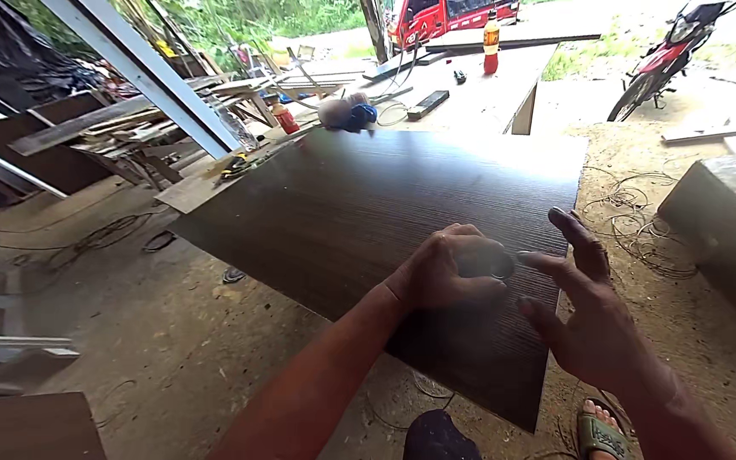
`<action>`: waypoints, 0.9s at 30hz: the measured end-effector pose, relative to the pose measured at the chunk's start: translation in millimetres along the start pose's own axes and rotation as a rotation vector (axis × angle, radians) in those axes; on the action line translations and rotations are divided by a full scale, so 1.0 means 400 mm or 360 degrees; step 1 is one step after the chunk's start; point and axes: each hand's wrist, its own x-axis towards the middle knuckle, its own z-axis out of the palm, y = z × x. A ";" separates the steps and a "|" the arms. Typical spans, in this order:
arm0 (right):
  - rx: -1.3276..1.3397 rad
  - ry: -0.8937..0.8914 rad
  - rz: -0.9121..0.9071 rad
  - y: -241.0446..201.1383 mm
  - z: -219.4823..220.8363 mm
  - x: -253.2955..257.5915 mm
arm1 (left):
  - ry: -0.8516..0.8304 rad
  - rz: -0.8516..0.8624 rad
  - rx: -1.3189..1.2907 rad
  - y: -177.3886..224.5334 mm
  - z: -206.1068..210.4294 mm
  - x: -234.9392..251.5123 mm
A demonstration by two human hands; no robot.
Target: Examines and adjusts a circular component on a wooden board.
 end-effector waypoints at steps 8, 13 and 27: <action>0.2142 0.0420 0.0670 0.012 -0.091 -0.099 | -0.0159 -0.0214 0.0243 -0.135 -0.071 0.058; 0.2217 0.0462 0.0797 0.057 -0.132 -0.150 | -0.0003 -0.0475 0.0242 -0.246 -0.116 0.092; 0.0383 0.0127 0.0213 0.146 -0.037 -0.148 | 0.0110 -0.0538 0.0186 -0.235 -0.110 0.077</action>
